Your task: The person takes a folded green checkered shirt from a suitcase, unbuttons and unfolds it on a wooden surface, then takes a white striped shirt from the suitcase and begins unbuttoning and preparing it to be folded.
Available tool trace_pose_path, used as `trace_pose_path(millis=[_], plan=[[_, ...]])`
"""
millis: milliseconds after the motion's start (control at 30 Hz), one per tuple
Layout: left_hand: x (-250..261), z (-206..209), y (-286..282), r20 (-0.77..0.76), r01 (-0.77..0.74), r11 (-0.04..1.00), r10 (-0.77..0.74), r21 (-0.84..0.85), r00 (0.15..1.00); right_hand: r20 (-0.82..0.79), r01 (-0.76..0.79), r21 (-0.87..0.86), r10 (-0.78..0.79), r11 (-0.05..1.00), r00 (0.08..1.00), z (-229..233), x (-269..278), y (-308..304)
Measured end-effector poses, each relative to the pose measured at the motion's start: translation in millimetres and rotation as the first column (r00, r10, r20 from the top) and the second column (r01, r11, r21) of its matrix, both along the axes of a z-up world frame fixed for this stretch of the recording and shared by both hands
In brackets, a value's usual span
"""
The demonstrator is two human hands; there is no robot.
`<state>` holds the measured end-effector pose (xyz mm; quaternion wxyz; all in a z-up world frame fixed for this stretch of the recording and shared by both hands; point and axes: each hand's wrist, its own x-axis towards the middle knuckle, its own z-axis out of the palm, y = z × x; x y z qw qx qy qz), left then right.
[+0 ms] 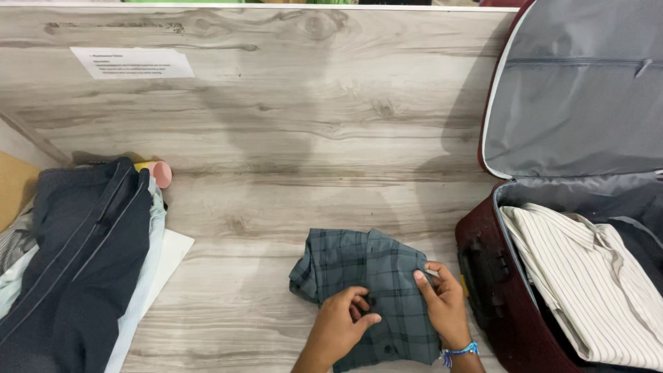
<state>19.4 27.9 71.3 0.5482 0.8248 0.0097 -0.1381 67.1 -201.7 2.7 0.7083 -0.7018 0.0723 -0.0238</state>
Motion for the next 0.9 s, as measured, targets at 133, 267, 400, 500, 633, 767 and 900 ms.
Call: trace_pose_path(millis=[133,267,400,500,633,767,900], plan=[[7.4,-35.3,-11.8,-0.018,-0.029,0.999,0.028,-0.030,0.999,0.016,-0.012,0.012,0.012,1.000,1.000,-19.5,4.3,-11.6],[15.3,-57.6,-16.6,-0.042,-0.078,0.987,0.073,-0.140,0.996,-0.002,-0.009,0.005,0.009,1.000,1.000,-12.2,1.8,-13.9],[12.2,-68.7,-18.8,-0.061,-0.090,0.989,0.084,-0.115,0.995,0.287,0.170,-0.472,-0.031,0.865,0.957,31.8,-15.4,0.4],[14.9,-80.1,-20.5,-0.095,-0.167,0.952,0.147,-0.257,0.985,0.630,0.579,-0.727,0.023,0.369,0.776,61.5,-40.7,23.9],[14.4,-96.8,-22.1,-0.173,-0.232,0.827,0.166,-0.512,0.971,0.270,0.120,-0.614,0.065,0.780,0.961,64.2,-61.8,47.0],[7.8,-103.4,-26.3,-0.195,-0.259,0.768,0.177,-0.585,0.965,0.202,0.060,-0.541,0.061,0.839,0.977,52.7,-62.4,52.7],[5.4,-98.6,-31.3,-0.159,-0.258,0.758,0.204,-0.599,0.966,0.301,0.097,-0.565,0.095,0.819,0.949,44.0,-60.8,51.1]])
